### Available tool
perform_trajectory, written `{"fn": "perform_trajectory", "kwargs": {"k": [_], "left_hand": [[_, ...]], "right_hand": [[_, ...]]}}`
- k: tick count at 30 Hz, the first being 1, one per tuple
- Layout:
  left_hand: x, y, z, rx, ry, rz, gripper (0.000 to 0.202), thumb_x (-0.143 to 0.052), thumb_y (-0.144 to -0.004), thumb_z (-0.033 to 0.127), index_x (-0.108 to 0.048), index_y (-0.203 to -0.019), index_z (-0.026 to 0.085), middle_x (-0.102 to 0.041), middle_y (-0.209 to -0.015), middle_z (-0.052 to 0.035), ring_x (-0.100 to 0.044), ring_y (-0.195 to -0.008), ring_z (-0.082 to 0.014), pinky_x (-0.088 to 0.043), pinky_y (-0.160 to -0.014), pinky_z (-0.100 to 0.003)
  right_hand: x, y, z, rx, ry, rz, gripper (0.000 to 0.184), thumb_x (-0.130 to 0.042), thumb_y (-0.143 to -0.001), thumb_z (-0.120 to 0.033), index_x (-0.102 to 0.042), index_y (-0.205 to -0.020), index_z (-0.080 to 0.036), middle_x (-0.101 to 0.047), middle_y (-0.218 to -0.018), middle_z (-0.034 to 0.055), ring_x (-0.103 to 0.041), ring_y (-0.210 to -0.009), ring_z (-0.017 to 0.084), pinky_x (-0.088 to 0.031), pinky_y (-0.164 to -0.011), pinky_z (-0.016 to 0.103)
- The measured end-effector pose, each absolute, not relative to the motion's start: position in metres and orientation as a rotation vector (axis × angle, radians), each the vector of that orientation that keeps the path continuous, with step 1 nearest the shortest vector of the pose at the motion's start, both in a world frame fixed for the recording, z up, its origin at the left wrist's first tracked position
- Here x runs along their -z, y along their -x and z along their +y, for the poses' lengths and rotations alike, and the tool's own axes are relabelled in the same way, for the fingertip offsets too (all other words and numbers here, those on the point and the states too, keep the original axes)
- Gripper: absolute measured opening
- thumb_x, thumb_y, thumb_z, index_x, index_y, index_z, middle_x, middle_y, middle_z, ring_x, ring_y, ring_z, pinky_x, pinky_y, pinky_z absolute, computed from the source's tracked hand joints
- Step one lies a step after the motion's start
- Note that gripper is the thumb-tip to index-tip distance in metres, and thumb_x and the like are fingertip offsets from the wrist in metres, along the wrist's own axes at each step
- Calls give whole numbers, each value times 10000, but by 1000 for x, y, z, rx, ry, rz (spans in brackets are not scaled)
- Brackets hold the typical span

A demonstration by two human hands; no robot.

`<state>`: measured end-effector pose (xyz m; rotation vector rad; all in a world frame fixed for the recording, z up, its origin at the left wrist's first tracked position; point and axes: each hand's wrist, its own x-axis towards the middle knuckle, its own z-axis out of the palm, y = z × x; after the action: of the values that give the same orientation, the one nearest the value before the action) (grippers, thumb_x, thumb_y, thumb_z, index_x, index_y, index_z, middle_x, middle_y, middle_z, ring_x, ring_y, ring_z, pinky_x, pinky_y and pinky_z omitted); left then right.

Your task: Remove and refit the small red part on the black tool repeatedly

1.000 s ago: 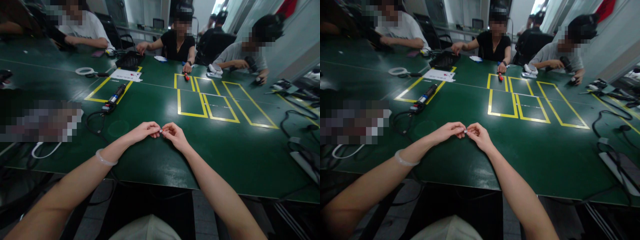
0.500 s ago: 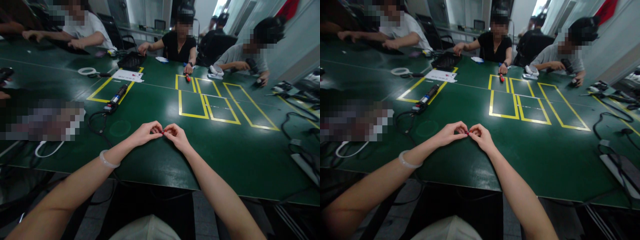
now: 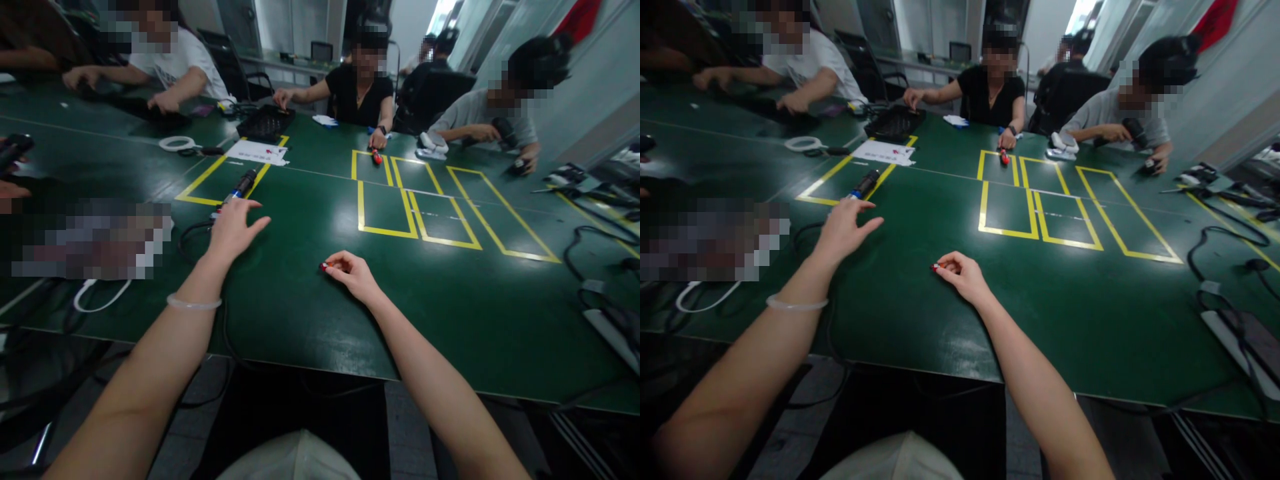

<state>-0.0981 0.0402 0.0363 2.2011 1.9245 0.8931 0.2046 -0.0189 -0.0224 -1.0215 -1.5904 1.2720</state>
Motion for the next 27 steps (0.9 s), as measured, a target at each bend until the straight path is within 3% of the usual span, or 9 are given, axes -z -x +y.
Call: {"fn": "perform_trajectory", "kwargs": {"k": [4, 7, 11, 19, 27], "left_hand": [[-29, 156, 58, -662, -1870, 2471, 817, -648, -803, 664, -515, -1337, 60, -492, -1359, -257, -462, -1240, -440, -395, -979, -543], [-21, 176, 66, -377, -1730, 2530, 923, -592, -741, 795, -577, -1262, 33, -560, -1253, -252, -539, -1116, -404, -453, -887, -506], [-16, 180, 75, -289, -1657, 2481, 866, -597, -740, 785, -621, -1265, 97, -642, -1113, -166, -583, -1009, -335, -478, -814, -446], [-15, 160, 70, -348, -1715, 2437, 724, -634, -754, 698, -642, -1228, 150, -654, -1190, -218, -626, -1049, -407, -491, -788, -461], [-17, 95, 45, -347, -1949, 2204, 631, -663, -770, 625, -630, -1210, 174, -633, -1225, -174, -631, -1053, -369, -497, -792, -423]], "right_hand": [[22, -204, -19, -1244, 1027, -1633, 281, -729, -794, -414, -666, -944, -185, -620, -720, -15, -504, -601, 102, -417, -591, 244], [22, -204, -19, -1233, 1026, -1649, 280, -727, -799, -414, -669, -946, -183, -638, -743, -9, -508, -608, 101, -422, -593, 244], [23, -204, -19, -1216, 1031, -1648, 285, -735, -788, -420, -665, -940, -189, -610, -715, -17, -500, -604, 105, -416, -585, 246], [22, -202, -18, -1219, 1042, -1626, 307, -739, -773, -446, -638, -912, -191, -583, -690, -18, -480, -585, 107, -400, -562, 247], [21, -201, -21, -1152, 1064, -1642, 269, -735, -786, -404, -630, -913, -191, -574, -682, -25, -489, -588, 110, -421, -572, 252]]}}
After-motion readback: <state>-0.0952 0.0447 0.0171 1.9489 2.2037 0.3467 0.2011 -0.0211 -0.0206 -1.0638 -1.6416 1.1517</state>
